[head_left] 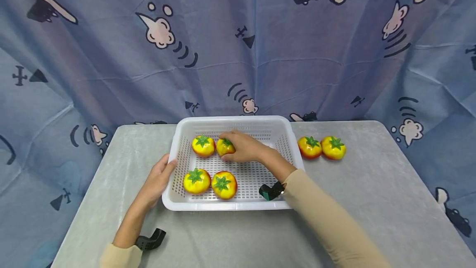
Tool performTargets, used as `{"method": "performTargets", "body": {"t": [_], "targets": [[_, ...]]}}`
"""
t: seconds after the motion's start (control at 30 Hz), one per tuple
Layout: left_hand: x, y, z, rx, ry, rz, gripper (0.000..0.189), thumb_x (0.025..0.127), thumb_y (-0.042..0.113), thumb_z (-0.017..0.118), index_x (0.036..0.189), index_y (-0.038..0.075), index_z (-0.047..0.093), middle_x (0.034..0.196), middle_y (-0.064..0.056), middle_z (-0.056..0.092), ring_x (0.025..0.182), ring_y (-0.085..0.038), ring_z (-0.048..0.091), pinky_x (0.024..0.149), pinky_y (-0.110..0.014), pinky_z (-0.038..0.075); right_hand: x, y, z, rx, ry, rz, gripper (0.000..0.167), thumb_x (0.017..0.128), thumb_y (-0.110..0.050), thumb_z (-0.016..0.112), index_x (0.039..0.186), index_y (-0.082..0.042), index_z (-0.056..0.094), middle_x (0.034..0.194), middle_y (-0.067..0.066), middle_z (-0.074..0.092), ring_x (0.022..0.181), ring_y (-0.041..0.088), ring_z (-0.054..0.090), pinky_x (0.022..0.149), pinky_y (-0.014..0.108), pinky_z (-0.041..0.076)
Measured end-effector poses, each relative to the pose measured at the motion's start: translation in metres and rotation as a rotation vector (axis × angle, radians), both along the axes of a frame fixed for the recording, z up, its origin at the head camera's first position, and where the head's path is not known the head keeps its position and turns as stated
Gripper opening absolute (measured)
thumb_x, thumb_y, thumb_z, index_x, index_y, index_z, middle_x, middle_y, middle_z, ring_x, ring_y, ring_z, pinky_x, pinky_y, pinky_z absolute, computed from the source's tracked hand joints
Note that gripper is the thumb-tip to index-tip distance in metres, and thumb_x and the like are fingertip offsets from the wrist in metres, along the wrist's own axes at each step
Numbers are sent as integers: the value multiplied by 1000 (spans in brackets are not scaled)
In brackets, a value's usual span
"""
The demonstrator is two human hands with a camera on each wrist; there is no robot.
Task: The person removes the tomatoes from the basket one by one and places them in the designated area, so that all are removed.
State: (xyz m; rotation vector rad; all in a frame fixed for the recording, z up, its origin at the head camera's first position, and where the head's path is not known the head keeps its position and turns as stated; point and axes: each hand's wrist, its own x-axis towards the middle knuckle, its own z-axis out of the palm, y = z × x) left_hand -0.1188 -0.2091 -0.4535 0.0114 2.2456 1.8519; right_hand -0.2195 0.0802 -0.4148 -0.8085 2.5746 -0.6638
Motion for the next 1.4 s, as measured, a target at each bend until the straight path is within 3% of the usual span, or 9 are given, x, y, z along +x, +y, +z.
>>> {"method": "performTargets", "body": {"t": [0.77,1.1,1.4], "targets": [[2,1,-2,0,7,6,55,116,27,35,165,6,27,155,-33,49,129,-48,65,90,-43,68,0,0,-1,6,18,12,66,98,-27,78,155,-11,51,155,18,55,138,32,57,122,50,48],[1,0,-1,-2,9,6,55,116,28,35,165,5,27,155,-33,49,130,-50,64,91,-42,68,4,1,9,27,47,-7,67,97,-29,79,156,-13,51,151,18,56,131,31,60,118,50,52],[1,-1,-1,4,2,3,55,116,29,35,165,5,27,153,-33,51,128,-46,66,92,-41,67,9,3,22,14,49,-22,69,96,-29,79,157,-13,50,156,20,53,138,34,57,121,53,49]]}}
